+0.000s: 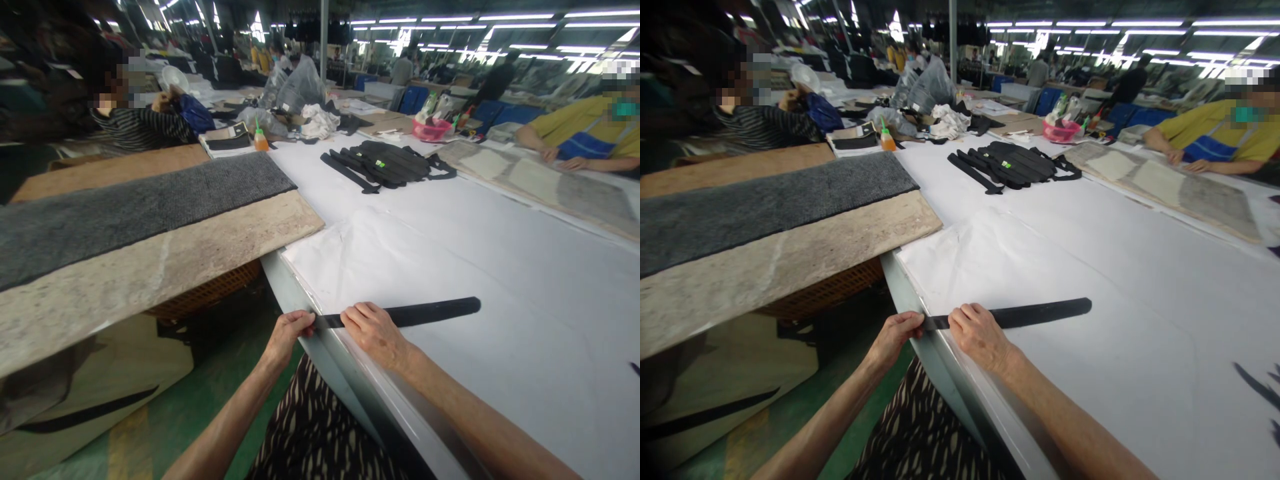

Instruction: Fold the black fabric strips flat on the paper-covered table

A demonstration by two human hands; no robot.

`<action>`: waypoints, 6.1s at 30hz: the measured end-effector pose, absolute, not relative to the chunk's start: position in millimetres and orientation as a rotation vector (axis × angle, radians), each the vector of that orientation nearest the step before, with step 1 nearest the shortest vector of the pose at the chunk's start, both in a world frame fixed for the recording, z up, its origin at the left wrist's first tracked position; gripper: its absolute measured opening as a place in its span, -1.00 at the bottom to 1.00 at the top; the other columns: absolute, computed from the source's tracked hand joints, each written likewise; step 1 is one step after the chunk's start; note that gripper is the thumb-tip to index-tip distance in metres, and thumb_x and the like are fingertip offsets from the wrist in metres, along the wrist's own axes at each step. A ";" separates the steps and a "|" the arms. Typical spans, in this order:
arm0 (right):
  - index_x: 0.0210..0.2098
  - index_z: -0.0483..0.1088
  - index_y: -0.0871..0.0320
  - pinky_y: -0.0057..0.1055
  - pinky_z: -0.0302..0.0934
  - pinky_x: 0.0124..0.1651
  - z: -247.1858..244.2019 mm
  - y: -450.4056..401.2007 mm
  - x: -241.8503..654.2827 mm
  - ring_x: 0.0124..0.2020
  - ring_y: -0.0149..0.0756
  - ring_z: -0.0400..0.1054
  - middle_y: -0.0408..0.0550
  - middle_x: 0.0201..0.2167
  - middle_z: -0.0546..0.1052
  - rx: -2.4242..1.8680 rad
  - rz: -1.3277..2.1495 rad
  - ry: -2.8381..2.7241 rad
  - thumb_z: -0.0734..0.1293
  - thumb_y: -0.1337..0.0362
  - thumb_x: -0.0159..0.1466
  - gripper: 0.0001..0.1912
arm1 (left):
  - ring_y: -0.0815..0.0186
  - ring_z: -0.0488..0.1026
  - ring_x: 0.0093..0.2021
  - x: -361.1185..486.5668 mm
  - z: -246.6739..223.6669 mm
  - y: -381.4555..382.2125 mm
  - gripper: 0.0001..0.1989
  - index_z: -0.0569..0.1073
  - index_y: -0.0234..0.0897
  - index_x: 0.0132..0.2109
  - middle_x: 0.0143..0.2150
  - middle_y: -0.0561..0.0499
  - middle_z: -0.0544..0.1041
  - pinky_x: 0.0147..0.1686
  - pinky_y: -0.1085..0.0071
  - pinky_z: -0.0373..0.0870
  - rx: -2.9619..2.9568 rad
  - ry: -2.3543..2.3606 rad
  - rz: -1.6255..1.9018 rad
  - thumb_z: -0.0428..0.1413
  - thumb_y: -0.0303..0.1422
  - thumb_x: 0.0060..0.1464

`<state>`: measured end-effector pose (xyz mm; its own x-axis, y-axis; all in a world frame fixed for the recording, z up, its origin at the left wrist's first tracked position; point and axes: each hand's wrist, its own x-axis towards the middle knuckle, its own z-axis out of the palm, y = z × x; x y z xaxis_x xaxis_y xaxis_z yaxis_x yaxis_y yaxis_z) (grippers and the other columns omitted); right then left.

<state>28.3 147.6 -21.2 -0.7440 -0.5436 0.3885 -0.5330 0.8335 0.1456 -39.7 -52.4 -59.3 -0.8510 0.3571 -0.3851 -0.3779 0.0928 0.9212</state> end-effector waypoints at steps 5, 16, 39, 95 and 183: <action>-0.33 0.35 0.26 -0.34 0.12 -0.28 -22.4 149.0 29.1 -0.36 -0.29 0.15 -0.05 -0.41 0.33 0.776 -0.034 -2.589 0.16 0.54 0.26 -0.83 | 0.34 0.26 -0.53 -38.9 -57.7 -53.1 -0.67 0.44 -0.34 -0.58 -0.61 0.00 0.39 -0.42 0.41 0.14 -0.015 1.877 1.802 0.18 -0.12 -0.17; -0.32 0.38 0.31 -0.34 0.13 -0.28 -23.3 153.1 33.2 -0.36 -0.30 0.15 -0.05 -0.41 0.34 0.798 -0.013 -2.537 0.17 0.58 0.23 -0.81 | 0.36 0.29 -0.52 -35.7 -66.4 -65.5 -0.70 0.46 -0.36 -0.53 -0.59 0.01 0.40 -0.41 0.43 0.17 -0.090 1.802 1.847 0.23 -0.16 -0.18; -0.27 0.39 0.33 -0.34 0.17 -0.28 -23.1 163.3 39.5 -0.33 -0.31 0.16 -0.03 -0.40 0.34 0.858 -0.046 -2.547 0.17 0.57 0.25 -0.81 | 0.37 0.26 -0.53 -36.5 -88.6 -96.5 -0.68 0.45 -0.35 -0.55 -0.61 0.02 0.39 -0.44 0.45 0.15 -0.158 1.813 1.785 0.24 -0.14 -0.23; -0.37 0.37 0.28 -0.35 0.13 -0.34 -16.3 154.4 37.6 -0.38 -0.31 0.16 -0.05 -0.43 0.34 0.927 -0.058 -2.485 0.16 0.55 0.24 -0.81 | 0.23 0.38 -0.21 -38.0 -48.3 -78.6 -0.65 0.53 -0.31 -0.31 -0.31 -0.01 0.50 -0.17 0.43 0.25 0.314 2.222 1.665 0.12 -0.08 -0.02; -0.23 0.40 0.31 -0.33 0.13 -0.33 -20.6 164.3 68.9 -0.37 -0.28 0.18 0.01 -0.40 0.39 0.551 0.102 -2.588 0.10 0.52 0.29 -0.75 | 0.36 0.26 -0.51 -45.4 10.1 -15.2 -0.75 0.44 -0.30 -0.56 -0.61 0.06 0.35 -0.47 0.44 0.03 0.558 2.471 0.683 0.03 -0.30 -0.01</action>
<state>68.9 164.3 -20.6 -0.7990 -0.3644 0.4784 -0.4010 0.9157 0.0277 -45.4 -15.2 10.1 -0.7844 0.5033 -0.3625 0.2458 0.7888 0.5633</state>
